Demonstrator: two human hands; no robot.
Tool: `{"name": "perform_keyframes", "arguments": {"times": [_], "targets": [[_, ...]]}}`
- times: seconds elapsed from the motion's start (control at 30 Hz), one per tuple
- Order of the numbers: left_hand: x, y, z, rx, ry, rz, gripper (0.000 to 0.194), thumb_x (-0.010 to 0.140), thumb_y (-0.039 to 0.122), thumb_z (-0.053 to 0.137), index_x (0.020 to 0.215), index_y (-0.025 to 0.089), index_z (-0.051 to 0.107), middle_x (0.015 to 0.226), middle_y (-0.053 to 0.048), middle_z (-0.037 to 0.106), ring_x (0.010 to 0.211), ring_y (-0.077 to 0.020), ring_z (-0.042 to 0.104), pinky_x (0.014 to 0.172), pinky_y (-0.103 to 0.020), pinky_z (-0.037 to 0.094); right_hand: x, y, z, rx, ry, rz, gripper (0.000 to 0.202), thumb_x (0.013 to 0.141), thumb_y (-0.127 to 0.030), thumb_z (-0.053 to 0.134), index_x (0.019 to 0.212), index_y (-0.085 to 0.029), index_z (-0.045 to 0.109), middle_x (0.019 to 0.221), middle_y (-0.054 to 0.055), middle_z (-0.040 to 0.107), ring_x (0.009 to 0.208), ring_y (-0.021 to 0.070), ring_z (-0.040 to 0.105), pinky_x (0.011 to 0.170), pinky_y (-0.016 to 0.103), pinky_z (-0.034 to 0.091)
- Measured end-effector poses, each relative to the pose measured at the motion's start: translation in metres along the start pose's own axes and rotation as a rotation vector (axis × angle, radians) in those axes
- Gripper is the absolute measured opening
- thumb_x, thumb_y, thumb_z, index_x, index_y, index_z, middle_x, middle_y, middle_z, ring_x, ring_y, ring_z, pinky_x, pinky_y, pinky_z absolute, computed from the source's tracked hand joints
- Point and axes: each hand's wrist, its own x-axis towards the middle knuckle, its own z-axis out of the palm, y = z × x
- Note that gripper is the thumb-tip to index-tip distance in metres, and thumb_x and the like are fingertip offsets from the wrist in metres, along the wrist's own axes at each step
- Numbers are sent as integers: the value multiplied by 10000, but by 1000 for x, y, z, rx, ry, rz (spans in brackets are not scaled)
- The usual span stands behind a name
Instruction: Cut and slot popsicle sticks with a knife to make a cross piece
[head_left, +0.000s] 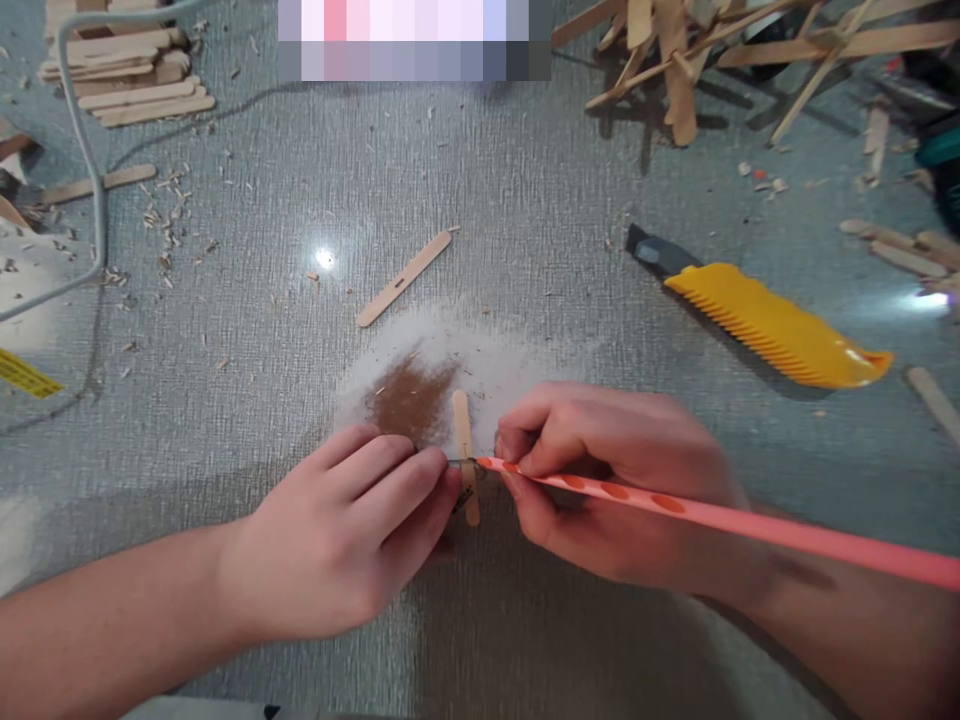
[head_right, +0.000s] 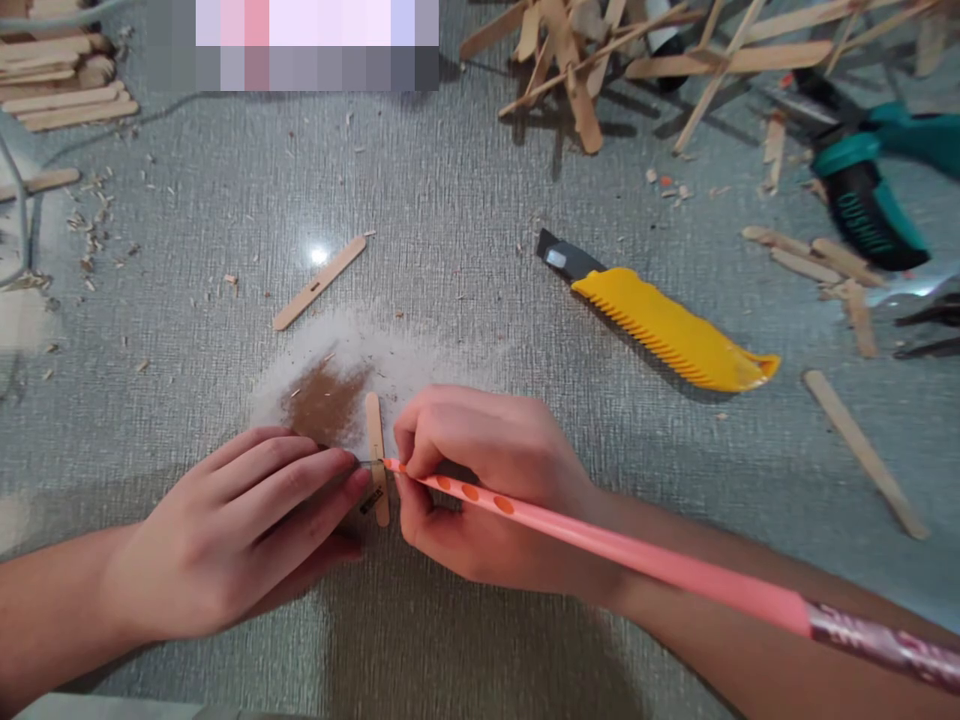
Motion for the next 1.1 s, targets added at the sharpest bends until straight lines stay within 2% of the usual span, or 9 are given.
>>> {"name": "perform_keyframes", "arguments": {"times": [1.1], "targets": [[2,1,-2,-35,-31,-22,248,948,218,713,1097,19,727,1013,-123,757,862,-250,682,720,-406,608,-2,1,1,-24,1,-13,232,784,-50,628,767,-227,478,742,-20,643,597,70,592,547,196,460]]}}
